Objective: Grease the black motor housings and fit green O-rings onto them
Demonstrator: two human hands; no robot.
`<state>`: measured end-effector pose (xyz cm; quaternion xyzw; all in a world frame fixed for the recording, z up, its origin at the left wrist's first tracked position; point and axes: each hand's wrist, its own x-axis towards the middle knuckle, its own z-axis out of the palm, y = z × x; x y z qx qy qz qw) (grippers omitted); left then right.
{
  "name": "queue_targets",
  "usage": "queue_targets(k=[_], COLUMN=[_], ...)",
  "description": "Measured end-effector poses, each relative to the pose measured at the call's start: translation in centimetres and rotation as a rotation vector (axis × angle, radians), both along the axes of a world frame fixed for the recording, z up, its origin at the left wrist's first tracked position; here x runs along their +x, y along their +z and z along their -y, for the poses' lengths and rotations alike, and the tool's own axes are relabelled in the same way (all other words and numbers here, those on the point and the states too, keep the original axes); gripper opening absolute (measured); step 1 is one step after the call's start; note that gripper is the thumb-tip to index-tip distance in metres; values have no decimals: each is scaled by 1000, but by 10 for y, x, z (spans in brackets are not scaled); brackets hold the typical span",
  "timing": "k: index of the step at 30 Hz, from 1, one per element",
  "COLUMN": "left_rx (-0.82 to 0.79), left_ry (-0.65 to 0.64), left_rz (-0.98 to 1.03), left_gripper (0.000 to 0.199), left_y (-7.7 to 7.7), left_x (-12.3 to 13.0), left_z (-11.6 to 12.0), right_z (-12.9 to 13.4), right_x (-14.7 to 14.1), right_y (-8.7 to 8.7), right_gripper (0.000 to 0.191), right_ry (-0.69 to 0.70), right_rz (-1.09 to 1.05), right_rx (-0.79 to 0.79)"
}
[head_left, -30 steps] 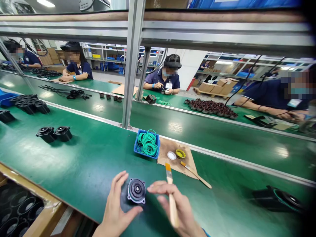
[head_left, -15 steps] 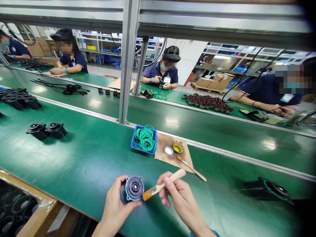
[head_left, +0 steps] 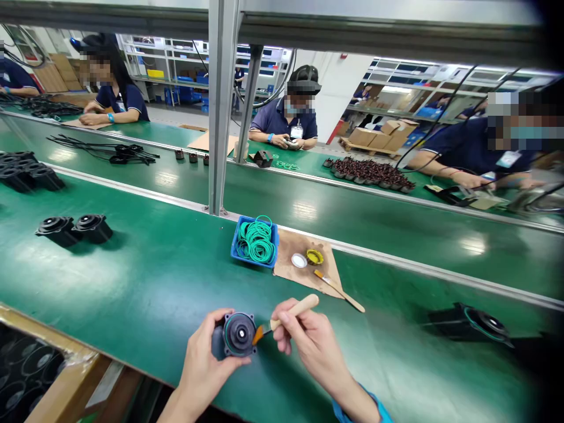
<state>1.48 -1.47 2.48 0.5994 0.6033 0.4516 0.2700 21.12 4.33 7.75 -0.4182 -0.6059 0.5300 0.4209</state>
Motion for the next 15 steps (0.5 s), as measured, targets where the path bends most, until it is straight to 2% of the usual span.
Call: queue_targets(k=[5,10,15], left_rx=[58,103,164], left_ry=[-36,-80,-121], left_rz=[-7,-10,-8], left_gripper=[70,70,67], left_y=[3,4,3], left_x=[0,-1,-2], left_z=[1,1,1], right_z=[-3,-8,-12], right_x=[5,4,-2], right_y=[6,12,17], right_gripper=[50,44,39], right_ry=[23,21,93], right_rz=[137,171,211], right_rx=[240,486,637])
